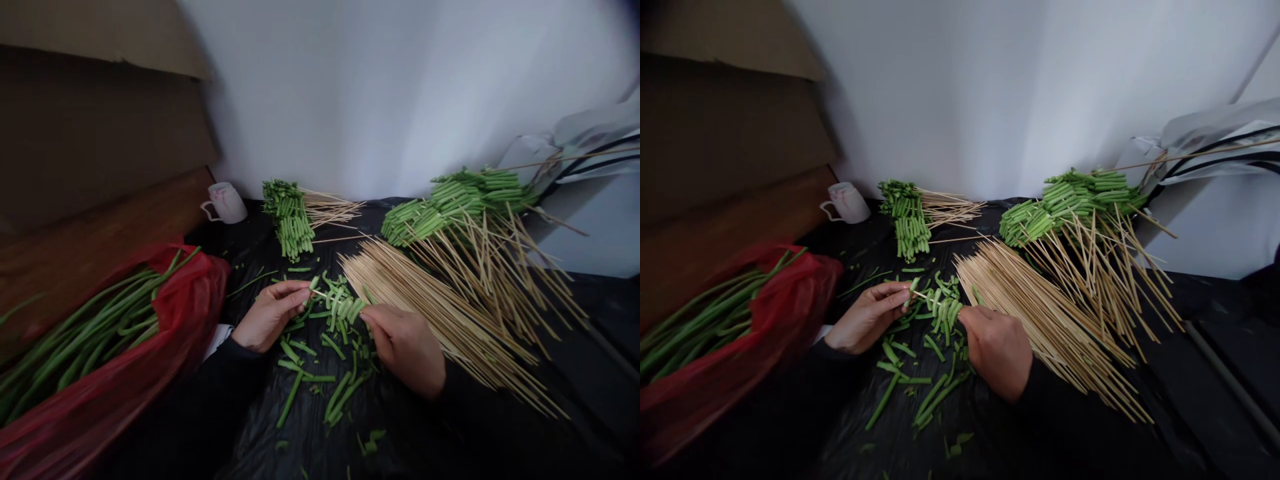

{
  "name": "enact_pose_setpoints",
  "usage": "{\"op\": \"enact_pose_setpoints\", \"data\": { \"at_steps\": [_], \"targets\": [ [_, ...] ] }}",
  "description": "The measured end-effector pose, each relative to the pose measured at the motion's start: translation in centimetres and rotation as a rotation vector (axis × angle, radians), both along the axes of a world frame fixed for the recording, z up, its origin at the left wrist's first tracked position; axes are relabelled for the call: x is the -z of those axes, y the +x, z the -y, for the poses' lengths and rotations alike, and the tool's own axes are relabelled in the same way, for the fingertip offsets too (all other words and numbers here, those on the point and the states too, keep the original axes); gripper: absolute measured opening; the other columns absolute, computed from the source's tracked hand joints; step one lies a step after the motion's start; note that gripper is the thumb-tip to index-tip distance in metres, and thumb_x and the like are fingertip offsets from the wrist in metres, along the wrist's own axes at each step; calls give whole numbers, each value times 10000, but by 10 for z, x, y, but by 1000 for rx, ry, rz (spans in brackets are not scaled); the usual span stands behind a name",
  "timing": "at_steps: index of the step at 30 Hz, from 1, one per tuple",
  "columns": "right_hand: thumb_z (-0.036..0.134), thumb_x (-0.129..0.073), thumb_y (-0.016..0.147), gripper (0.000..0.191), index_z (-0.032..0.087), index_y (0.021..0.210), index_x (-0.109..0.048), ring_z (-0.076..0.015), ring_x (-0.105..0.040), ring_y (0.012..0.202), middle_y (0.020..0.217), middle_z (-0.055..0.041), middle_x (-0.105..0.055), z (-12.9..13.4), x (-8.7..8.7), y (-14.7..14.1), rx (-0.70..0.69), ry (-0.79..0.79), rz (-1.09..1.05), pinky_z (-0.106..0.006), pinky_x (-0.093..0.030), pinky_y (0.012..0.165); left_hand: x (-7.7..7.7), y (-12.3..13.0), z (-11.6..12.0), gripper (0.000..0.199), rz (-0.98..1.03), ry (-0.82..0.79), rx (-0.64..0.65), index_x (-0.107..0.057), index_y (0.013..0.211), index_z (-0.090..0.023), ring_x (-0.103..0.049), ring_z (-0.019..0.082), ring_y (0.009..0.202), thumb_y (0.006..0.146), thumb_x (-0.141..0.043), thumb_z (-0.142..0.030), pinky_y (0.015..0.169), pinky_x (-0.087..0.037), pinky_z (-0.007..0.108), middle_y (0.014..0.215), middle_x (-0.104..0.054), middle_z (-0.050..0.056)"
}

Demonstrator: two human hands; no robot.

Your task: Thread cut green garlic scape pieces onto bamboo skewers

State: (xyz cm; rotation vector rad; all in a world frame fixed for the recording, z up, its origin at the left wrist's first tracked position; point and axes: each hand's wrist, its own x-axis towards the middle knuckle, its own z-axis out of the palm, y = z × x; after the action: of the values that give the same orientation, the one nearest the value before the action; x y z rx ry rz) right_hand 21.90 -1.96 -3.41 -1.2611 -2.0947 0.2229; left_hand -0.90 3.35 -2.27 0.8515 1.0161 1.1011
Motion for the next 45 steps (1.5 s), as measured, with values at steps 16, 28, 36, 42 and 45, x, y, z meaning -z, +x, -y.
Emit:
{"op": "enact_pose_setpoints", "data": {
  "at_steps": [16,28,36,42,45],
  "targets": [
    [154,-404,917,247,195,783,-606,-141,-585,711,751,-28,-645,2,1,-2,-11,-40,-9,-250,-362,659,-2,-1,2,238,-11,-28,80,-749,759,-146,-621,102,672,567,-870,-216,668,-467,215,729,-715,32],
    [183,-398,934,276,185,743,-597,-136,-565,655,705,-21,-632,-1,-1,-7,-18,-53,-76,-259,-354,623,-3,4,2,252,-152,95,111,-764,772,-156,-561,96,644,571,-863,-270,639,-429,214,736,-689,23],
    [255,-445,939,260,200,739,-602,-123,-546,601,663,-1,-617,-11,-3,6,75,7,-188,-250,-365,603,-16,-25,-8,262,-525,271,-18,-731,691,-158,-539,132,603,662,-784,-413,594,-397,240,646,-660,19],
    [245,-465,929,225,197,790,-635,-128,-573,620,698,-8,-653,-12,-1,6,71,23,-188,-250,-381,610,-8,-21,-8,247,-808,420,196,-747,730,-168,-568,173,659,720,-722,-413,632,-406,263,717,-693,45],
    [248,-476,927,216,196,793,-637,-127,-572,615,694,-5,-650,-12,0,6,84,27,-188,-249,-385,607,-9,-21,-9,261,-859,449,155,-742,745,-170,-569,177,679,751,-686,-425,644,-400,262,732,-693,44]
  ]
}}
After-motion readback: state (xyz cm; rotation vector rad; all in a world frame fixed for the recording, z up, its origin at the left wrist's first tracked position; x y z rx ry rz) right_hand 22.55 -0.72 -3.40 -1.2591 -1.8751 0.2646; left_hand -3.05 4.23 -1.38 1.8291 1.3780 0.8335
